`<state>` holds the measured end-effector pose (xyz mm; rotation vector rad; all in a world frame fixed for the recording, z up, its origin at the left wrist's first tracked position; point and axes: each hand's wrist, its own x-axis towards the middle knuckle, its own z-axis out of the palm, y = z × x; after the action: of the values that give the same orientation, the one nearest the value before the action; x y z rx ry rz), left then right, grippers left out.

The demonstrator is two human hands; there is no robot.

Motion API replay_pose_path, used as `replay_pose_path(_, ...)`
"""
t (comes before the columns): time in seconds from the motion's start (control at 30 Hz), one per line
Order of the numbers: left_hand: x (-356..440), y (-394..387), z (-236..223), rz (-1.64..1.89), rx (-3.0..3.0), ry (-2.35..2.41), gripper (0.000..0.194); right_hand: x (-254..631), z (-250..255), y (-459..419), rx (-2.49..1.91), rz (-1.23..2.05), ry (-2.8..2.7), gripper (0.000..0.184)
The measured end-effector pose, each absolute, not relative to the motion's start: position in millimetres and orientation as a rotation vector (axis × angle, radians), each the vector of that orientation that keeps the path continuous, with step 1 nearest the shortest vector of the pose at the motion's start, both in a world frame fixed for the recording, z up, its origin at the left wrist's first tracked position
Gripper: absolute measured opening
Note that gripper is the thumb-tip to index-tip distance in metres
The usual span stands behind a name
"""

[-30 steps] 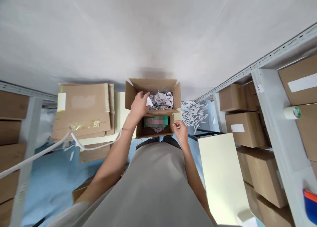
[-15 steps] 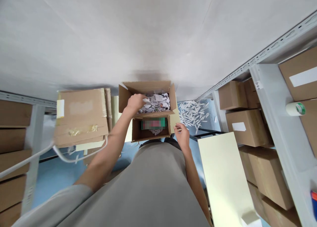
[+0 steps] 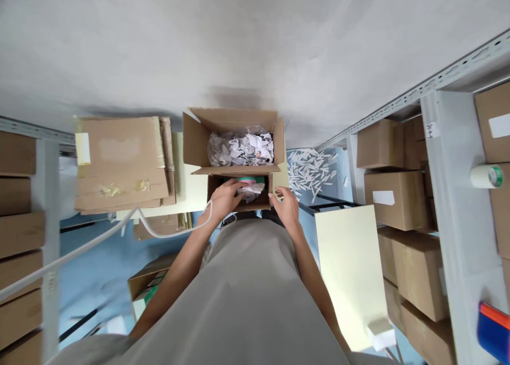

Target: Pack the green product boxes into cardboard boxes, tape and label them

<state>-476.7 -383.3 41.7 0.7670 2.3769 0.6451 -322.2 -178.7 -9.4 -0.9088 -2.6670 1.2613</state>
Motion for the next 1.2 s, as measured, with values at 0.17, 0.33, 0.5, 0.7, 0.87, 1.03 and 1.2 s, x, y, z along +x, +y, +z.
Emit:
replay_pose_path(0.17,-489.7,-375.6,57.3,0.81,0.786,2.459,0.034,-322.1,-11.9,-176.3,-0.934,1.299,-2.688,0.027)
replay_pose_path(0.33,-548.5,-343.3,69.5,0.72,0.777,2.618,0.044,-325.2,-9.7,-172.1,-0.903,1.357,-2.714,0.021)
replay_pose_path(0.5,-617.9,-277.2,29.7,0.151,0.796,2.484,0.076,-326.2,-10.5,-165.6,-0.895,1.373,-2.746,0.017)
replay_pose_path(0.7,-634.6,-234.8,-11.9,-0.127,0.772,2.304,0.079,-322.3,-16.8,-165.0,-0.884,1.351,-2.765,0.015)
replay_pose_path(0.87,-628.9,-240.2,-24.4,-0.098,0.797,2.398,0.066,-317.3,-18.3,-167.8,-0.874,1.332,-2.793,0.011)
replay_pose_path(1.03,-631.3,-255.1,-15.2,-0.061,0.733,2.479,0.052,-315.7,-18.8,-166.3,-0.862,1.339,-2.811,0.008)
replay_pose_path(1.2,-626.2,-282.9,18.5,0.248,0.683,2.606,0.043,-317.4,-20.3,-165.9,-0.851,1.303,-2.848,0.01)
